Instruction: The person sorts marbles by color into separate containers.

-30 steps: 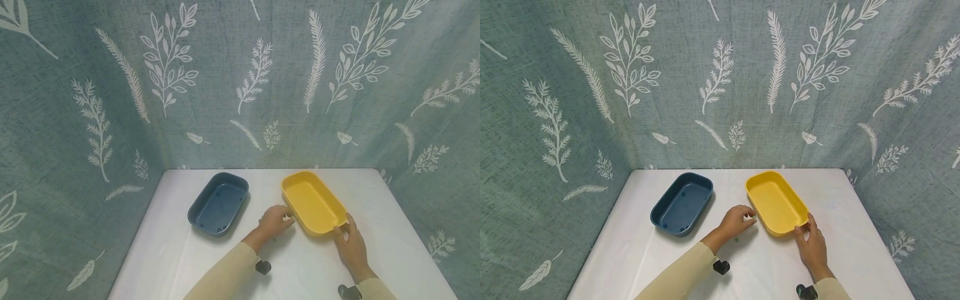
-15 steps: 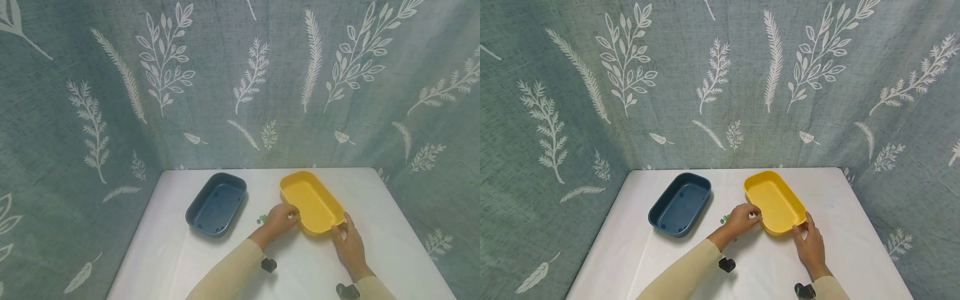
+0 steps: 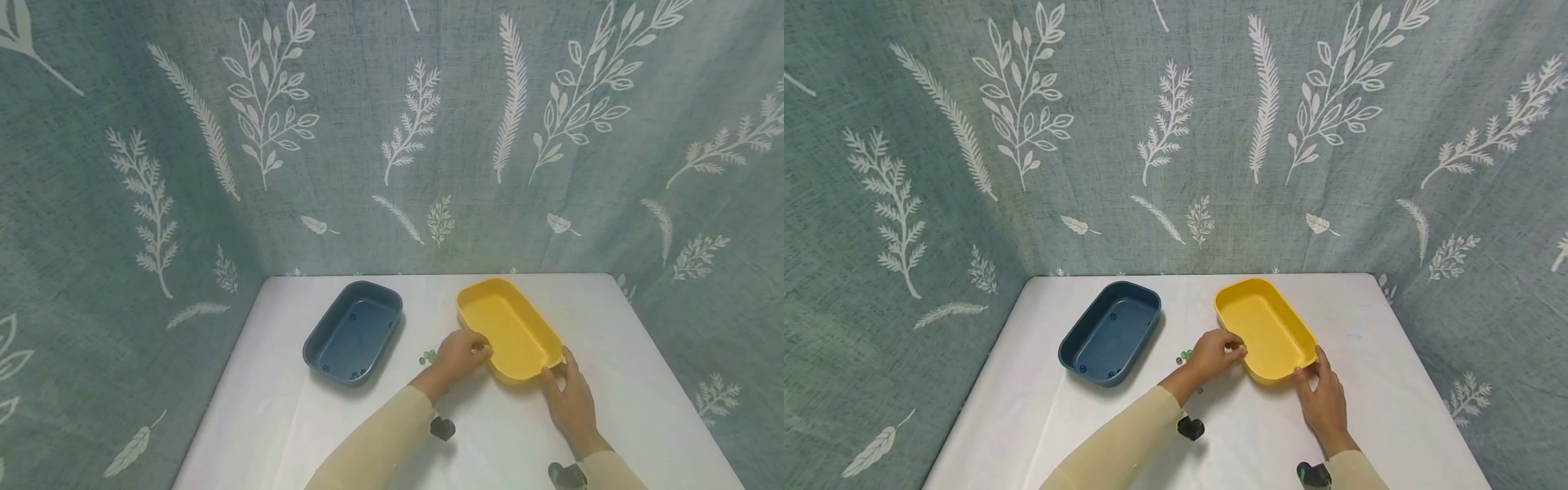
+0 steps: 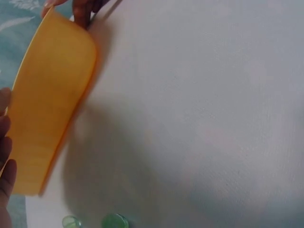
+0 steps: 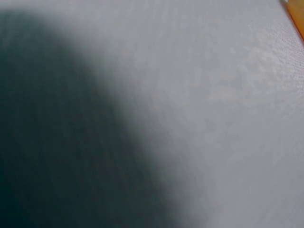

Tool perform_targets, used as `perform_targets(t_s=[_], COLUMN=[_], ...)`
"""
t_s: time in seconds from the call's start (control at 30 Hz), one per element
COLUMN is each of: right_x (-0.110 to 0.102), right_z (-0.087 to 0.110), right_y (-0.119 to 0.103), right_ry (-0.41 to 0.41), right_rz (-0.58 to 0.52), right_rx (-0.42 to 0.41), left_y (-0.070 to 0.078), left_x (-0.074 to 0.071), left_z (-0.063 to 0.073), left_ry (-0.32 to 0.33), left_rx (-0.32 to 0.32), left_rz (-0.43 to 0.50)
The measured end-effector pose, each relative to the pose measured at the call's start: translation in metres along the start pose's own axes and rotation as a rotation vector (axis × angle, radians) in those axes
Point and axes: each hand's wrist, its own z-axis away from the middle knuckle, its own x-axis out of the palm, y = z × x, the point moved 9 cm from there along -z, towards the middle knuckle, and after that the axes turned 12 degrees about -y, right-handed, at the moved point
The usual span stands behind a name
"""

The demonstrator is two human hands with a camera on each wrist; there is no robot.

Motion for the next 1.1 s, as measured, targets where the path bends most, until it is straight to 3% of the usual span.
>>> perform_targets(t_s=[0.27,0.6,0.93,1.1], right_x=[-0.001,0.000,0.004,0.006], right_z=[0.000,-0.002,-0.005,-0.003], right_y=[0.001,0.003,0.010,0.010], right_ry=[0.004,-0.014,-0.039,-0.058], right_rz=[0.002,-0.005,0.008,0.004], right_rx=[0.008,0.014,0.060,0.079], left_y=[-0.003,0.001,-0.005,-0.014], left_x=[0.004,0.002,-0.006,-0.005], left_z=[-0.003,0.000,0.018,0.031], left_ry=[-0.028,-0.021,0.018,-0.003], left_rx=[-0.043,0.000,0.069,0.050], left_rz=[-0.004,-0.055,-0.072,-0.098])
